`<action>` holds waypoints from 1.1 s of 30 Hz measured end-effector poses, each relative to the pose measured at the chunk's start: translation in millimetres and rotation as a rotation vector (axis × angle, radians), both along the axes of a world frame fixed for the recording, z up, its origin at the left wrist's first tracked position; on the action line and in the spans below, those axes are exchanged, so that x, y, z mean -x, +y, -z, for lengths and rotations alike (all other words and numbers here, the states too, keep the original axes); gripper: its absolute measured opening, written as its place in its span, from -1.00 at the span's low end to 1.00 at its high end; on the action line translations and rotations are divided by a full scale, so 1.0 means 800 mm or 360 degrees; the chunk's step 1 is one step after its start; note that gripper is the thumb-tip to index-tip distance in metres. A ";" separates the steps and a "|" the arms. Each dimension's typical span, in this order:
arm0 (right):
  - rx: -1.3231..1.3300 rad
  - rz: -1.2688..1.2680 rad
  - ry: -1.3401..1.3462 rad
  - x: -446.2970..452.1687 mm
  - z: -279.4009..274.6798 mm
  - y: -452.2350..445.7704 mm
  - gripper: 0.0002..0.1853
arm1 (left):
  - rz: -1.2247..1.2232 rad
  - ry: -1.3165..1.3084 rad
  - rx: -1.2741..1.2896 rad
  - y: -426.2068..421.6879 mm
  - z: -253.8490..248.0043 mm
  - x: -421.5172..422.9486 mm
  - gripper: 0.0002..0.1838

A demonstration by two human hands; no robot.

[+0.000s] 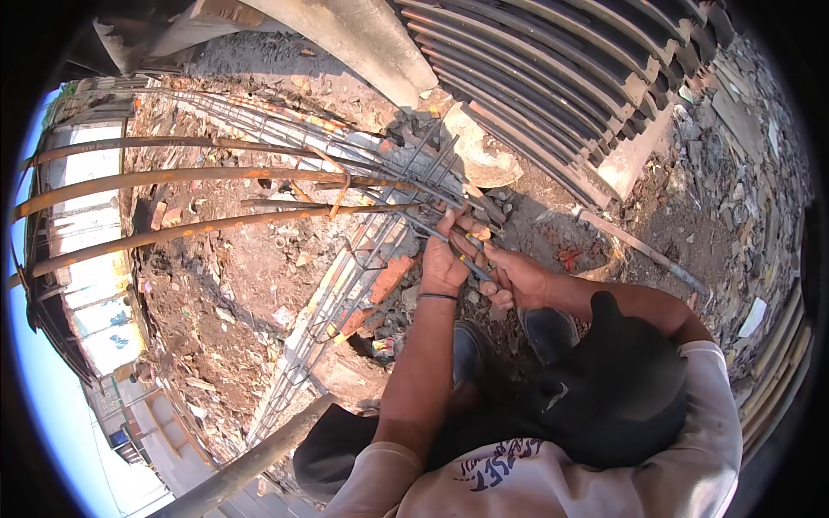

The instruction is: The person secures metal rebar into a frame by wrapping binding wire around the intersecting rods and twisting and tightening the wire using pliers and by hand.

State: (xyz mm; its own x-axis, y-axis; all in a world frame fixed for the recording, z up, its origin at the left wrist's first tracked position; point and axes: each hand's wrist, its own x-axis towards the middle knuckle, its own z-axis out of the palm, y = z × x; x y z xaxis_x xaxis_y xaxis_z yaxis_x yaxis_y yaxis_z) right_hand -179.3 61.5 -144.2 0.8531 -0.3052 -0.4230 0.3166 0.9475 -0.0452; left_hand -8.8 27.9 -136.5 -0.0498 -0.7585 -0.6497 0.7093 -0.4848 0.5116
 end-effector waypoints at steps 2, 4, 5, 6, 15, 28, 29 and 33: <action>0.0383 -0.0045 0.0467 -0.001 0.008 0.000 -0.59 | -0.0127 0.0263 0.0158 0.000 0.022 0.008 -0.74; 0.1193 -0.0082 0.0972 0.011 0.001 0.015 -0.57 | -0.0170 -0.0003 0.0079 -0.001 0.019 0.019 -0.75; 0.1997 -0.0139 0.1455 0.017 -0.005 0.025 -0.55 | -0.0229 -0.0279 -0.0015 0.001 0.017 0.024 -0.75; 0.2002 -0.0145 0.1452 0.021 -0.009 0.028 -0.55 | -0.0281 -0.0530 -0.0047 -0.003 0.020 0.033 -0.75; 0.2837 -0.0524 0.1807 0.011 -0.006 0.019 -0.45 | -0.0409 -0.0545 -0.0058 -0.003 0.043 0.039 -0.78; 0.2230 -0.0045 0.1458 0.049 -0.026 -0.033 -0.54 | -0.0343 0.0195 0.0027 -0.012 0.033 0.040 -0.71; 0.2593 0.0072 0.1665 0.046 -0.028 -0.024 -0.53 | -0.0352 0.0191 0.0019 -0.009 0.035 0.043 -0.71; 0.3060 -0.0255 0.2198 0.035 -0.011 -0.002 -0.55 | -0.0503 -0.0119 -0.0181 -0.022 0.038 0.059 -0.75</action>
